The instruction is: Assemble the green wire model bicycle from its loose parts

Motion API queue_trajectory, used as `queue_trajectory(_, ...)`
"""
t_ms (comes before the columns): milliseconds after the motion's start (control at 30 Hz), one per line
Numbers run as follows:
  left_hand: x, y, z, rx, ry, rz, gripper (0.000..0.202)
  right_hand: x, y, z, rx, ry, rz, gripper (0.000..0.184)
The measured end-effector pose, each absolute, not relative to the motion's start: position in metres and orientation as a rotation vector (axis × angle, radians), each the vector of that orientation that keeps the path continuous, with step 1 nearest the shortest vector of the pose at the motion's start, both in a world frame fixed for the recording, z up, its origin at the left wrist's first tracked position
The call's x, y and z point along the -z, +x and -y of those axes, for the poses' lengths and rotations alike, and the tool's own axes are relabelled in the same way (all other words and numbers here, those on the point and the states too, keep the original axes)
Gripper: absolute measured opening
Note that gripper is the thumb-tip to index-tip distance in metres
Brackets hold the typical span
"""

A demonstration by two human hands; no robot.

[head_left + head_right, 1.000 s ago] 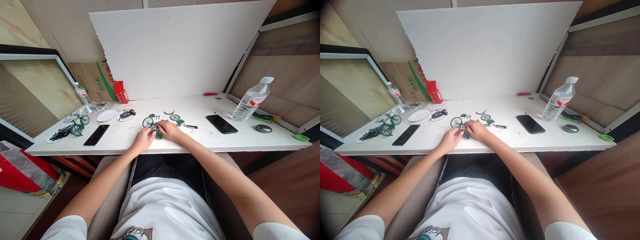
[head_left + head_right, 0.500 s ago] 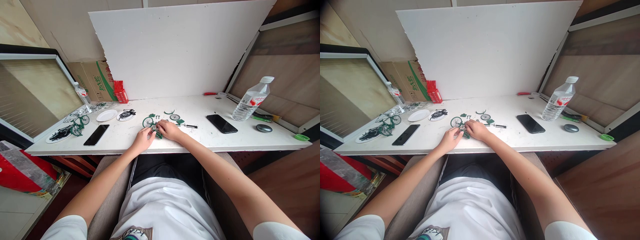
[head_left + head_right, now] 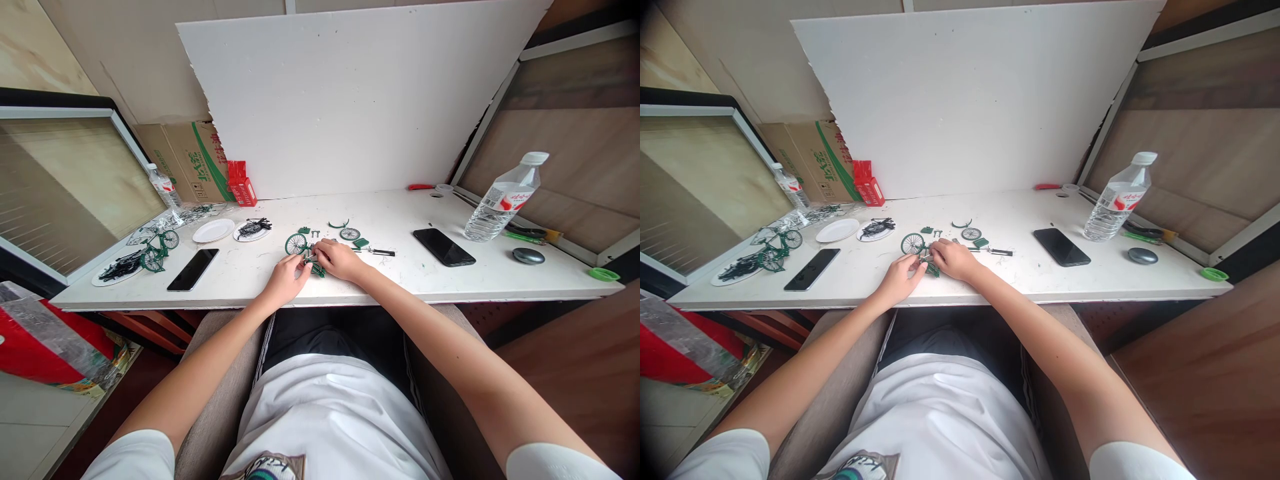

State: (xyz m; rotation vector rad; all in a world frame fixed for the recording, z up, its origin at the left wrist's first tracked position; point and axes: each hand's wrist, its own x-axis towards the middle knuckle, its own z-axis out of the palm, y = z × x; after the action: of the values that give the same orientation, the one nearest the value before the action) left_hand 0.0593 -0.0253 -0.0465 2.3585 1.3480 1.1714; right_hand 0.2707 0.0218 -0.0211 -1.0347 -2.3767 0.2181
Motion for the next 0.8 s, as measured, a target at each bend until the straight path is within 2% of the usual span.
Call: queue_trajectory(800,0.0442,0.0601,0.0267,-1.173,2.405,-1.331,0.024,0.0241,0.2715,-0.0241,-0.182,-1.014,2.372,0.025)
